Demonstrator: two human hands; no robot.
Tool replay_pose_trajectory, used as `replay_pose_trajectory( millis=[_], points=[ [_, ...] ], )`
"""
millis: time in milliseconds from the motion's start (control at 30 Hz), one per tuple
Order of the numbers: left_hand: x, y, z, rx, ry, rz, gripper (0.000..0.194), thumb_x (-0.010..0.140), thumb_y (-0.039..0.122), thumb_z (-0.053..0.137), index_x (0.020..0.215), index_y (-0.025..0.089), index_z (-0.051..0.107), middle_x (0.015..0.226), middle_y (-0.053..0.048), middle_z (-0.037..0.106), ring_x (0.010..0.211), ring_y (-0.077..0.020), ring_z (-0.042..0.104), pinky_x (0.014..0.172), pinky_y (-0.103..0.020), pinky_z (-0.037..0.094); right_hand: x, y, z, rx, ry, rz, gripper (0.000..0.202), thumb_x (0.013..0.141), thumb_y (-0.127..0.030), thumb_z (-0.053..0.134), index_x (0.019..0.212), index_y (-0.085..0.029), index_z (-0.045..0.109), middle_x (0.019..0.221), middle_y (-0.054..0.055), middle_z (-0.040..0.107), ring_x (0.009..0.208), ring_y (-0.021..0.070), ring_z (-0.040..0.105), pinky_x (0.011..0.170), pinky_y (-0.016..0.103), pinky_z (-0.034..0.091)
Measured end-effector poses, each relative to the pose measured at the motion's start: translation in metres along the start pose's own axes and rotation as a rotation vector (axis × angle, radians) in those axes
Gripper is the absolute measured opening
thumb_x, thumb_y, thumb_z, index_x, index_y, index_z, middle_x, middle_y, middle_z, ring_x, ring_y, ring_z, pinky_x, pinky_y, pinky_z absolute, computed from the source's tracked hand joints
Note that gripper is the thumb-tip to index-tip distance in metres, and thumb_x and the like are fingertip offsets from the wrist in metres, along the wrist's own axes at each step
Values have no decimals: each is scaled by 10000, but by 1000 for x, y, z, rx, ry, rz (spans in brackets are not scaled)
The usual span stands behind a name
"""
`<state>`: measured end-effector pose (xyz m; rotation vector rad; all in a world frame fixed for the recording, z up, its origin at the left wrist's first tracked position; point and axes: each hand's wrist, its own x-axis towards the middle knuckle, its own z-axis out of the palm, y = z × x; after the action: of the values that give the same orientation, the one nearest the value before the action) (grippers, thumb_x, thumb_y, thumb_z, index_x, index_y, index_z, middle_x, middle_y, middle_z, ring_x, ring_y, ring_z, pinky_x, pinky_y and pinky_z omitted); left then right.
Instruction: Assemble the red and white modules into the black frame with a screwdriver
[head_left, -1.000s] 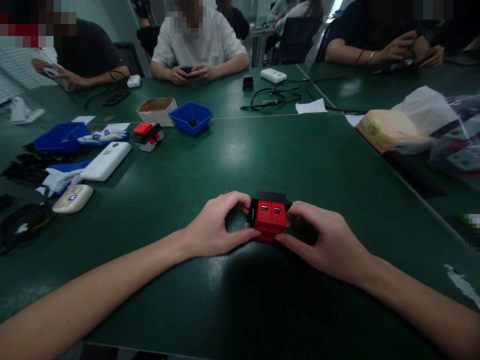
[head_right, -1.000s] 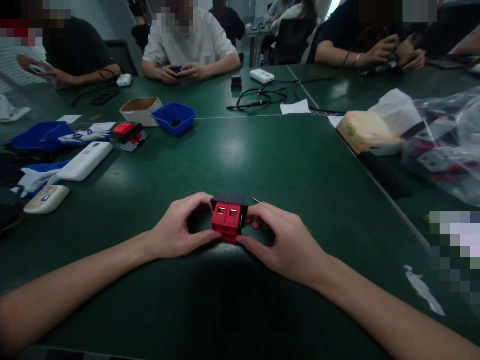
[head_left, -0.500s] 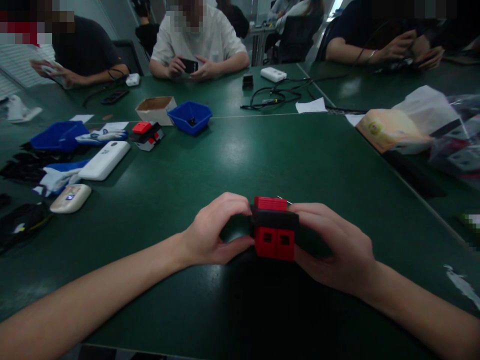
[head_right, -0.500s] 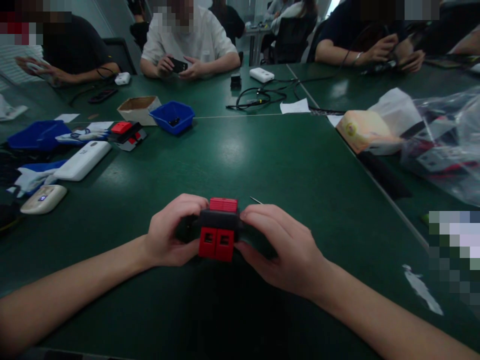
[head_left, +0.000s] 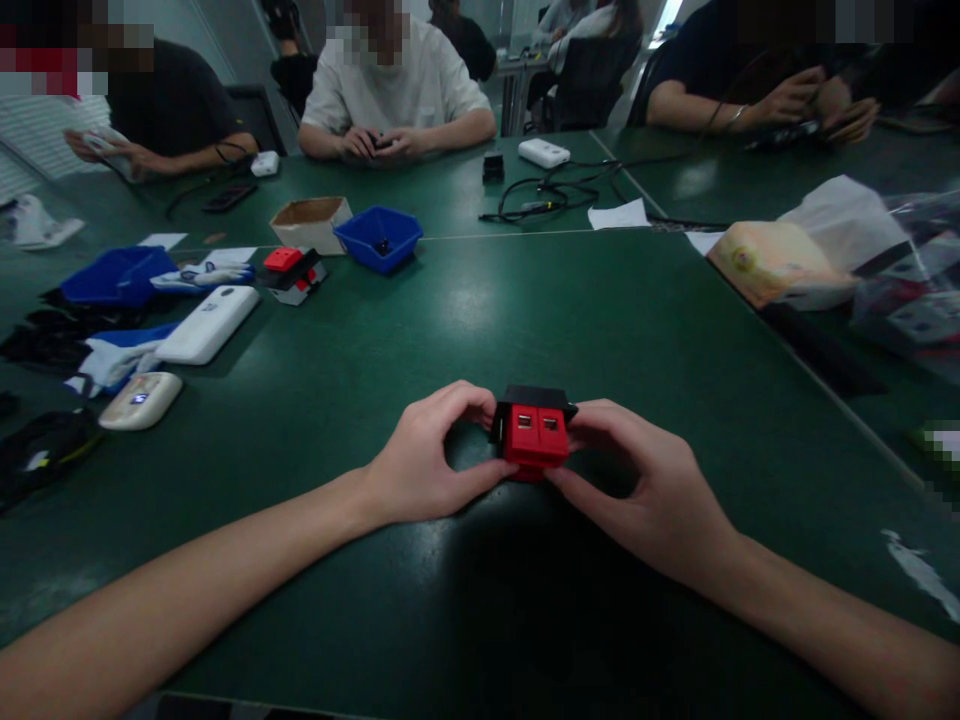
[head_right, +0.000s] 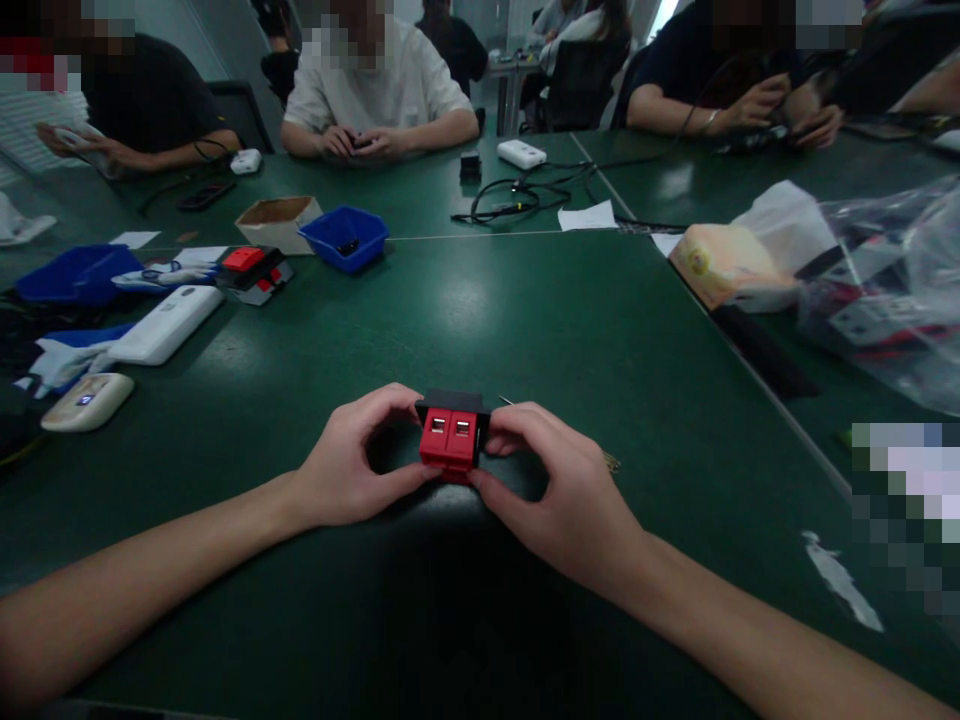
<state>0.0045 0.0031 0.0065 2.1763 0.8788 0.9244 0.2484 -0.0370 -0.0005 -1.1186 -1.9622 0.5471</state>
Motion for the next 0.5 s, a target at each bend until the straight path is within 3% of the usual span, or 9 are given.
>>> replay_pose_trajectory(
  millis=[167,300,400,500],
  points=[
    [-3,-4,-1,113,57,228,356,838,202,753,1131,187,552,1051,-79,672,933,-196,650,833,-340,570,-1,2,-5,-126,53,-247,297,901,-167,677,1184,-196,592,1072,135,735,967,260,742,824,389,643],
    [-4,-8,0,102,108,376,360,882,206,716,1189,197,527,1085,-95,666,986,-211,658,856,-356,582,-2,-2,-8,-173,77,-367,374,890,-103,676,1234,-201,568,1091,144,730,984,257,745,816,353,644],
    [-4,-9,1,84,126,392,378,863,205,737,1177,190,527,1089,-101,657,991,-211,658,852,-343,574,-2,-6,-7,-152,97,-366,378,886,-108,679,1234,-204,566,1094,136,724,980,250,739,825,356,639],
    [-4,-8,0,17,106,305,420,812,223,781,1151,196,533,1050,-84,647,936,-203,643,826,-339,563,-1,-8,-4,-58,94,-225,299,883,-164,700,1159,-212,593,1054,112,722,952,243,732,801,363,636]
  ],
)
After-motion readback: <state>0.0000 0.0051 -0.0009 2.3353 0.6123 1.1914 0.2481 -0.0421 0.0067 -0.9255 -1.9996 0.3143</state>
